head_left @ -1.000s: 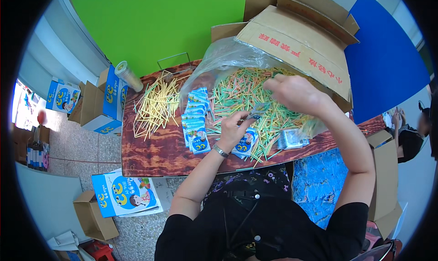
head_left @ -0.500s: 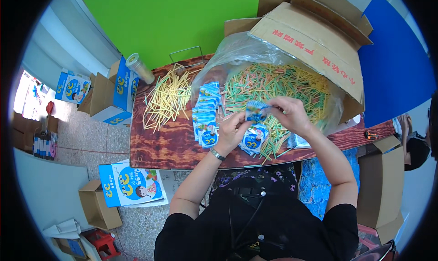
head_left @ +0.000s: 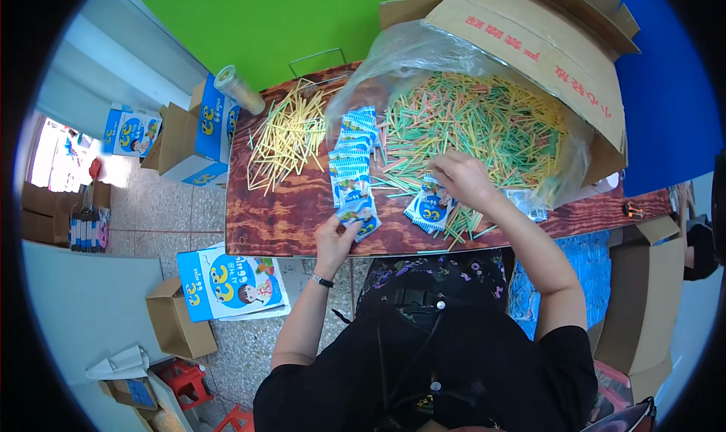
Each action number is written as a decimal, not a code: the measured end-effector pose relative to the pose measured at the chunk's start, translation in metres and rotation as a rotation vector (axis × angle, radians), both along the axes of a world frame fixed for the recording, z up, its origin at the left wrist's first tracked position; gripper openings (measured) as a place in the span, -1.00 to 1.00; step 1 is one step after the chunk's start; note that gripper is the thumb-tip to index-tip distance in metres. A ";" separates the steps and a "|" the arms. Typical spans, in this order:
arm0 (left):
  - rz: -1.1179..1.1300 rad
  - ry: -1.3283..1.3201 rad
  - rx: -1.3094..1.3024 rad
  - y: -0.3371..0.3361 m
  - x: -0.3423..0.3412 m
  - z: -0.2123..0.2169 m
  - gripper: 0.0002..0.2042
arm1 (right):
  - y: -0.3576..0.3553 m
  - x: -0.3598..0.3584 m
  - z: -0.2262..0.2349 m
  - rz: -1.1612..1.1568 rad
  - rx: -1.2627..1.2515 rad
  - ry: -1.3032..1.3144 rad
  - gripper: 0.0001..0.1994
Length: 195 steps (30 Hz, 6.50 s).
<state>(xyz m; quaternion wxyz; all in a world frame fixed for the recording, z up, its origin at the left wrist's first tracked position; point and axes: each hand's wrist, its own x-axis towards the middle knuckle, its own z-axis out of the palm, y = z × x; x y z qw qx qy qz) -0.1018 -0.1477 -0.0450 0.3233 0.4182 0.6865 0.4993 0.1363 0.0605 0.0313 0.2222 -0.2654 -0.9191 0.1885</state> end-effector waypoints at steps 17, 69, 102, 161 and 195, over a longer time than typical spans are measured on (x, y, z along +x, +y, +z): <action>0.288 0.837 0.252 0.038 0.019 0.030 -0.48 | -0.002 0.031 -0.015 -0.118 0.334 -0.174 -0.85; -0.285 0.089 0.173 0.119 0.101 0.045 -0.78 | 0.110 0.143 0.030 -0.246 0.324 -0.718 -0.76; -0.114 0.497 0.443 0.129 0.093 0.061 -0.76 | 0.047 0.058 0.120 0.230 -0.750 -0.525 -0.74; -0.251 -0.007 0.374 0.141 0.087 0.041 -0.80 | 0.047 0.058 0.157 0.052 0.282 -0.492 -0.65; 0.195 0.435 0.005 0.046 -0.015 -0.011 -0.75 | 0.012 0.030 -0.026 0.018 0.115 -0.353 -0.70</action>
